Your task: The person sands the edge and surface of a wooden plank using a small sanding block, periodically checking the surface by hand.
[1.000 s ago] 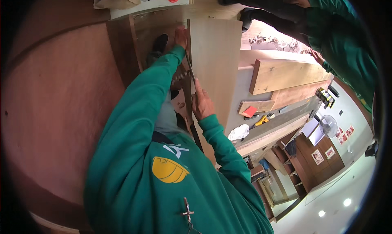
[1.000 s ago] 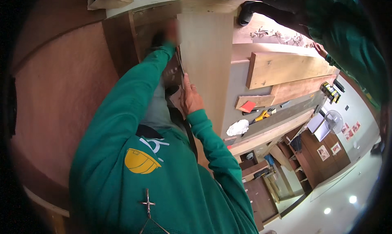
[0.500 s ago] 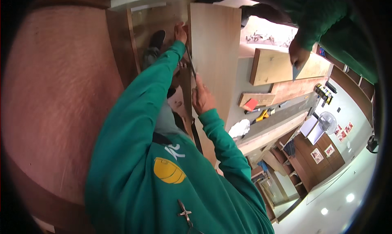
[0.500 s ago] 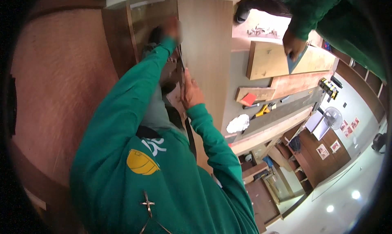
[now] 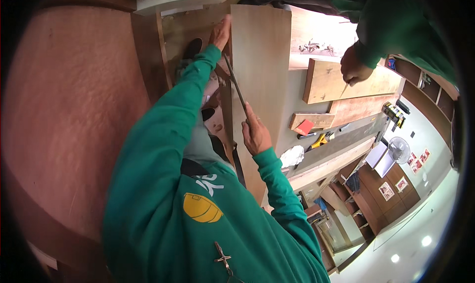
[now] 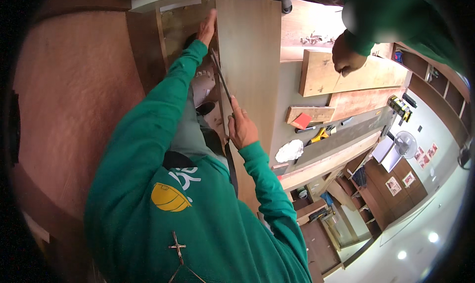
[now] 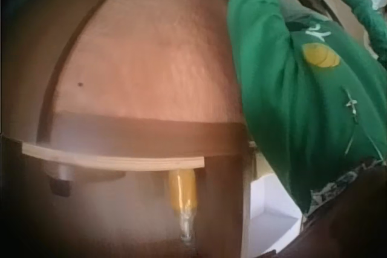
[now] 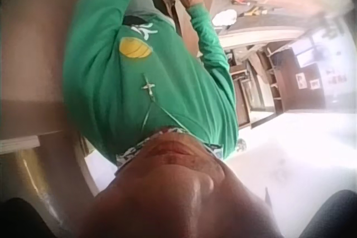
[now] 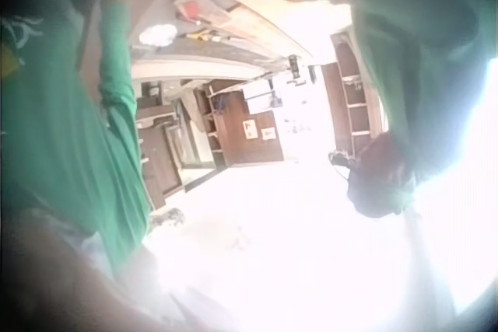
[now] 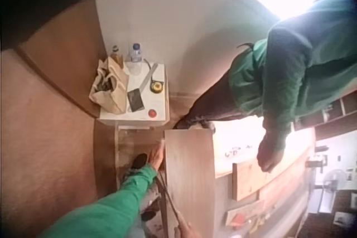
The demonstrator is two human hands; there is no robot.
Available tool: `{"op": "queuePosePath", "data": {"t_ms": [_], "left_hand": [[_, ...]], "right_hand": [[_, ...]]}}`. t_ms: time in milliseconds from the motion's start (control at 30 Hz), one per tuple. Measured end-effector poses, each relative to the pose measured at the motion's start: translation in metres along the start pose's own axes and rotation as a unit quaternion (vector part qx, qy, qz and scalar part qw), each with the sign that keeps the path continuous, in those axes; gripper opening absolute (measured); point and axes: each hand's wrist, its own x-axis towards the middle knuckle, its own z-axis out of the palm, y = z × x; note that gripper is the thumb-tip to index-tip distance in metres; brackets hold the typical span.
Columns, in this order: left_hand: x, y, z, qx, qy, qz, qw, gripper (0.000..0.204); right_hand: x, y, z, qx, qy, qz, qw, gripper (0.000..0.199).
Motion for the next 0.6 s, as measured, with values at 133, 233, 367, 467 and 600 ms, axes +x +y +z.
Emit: {"op": "queuePosePath", "data": {"t_ms": [133,233,367,467,600], "left_hand": [[-0.021,0.041,-0.006,0.112,-0.031,0.045,0.992,0.074],[-0.01,0.019,-0.023,0.095,-0.009,0.04,0.995,0.072],[-0.026,0.051,-0.019,0.125,-0.042,0.03,0.991,0.075],[0.015,-0.001,-0.035,0.122,-0.052,0.046,0.99,0.075],[0.015,0.01,-0.019,-0.082,-0.032,-0.071,0.994,0.076]], "right_hand": [[-0.023,0.001,-0.005,0.006,-0.005,0.02,1.0,0.06],[-0.029,-0.005,0.0,-0.011,-0.028,0.008,1.0,0.059],[-0.026,0.002,0.012,-0.016,-0.025,-0.01,1.0,0.061],[-0.003,-0.016,0.008,-0.026,-0.042,-0.023,0.999,0.061],[0.029,-0.036,-0.013,-0.038,-0.009,0.004,0.999,0.059]]}}
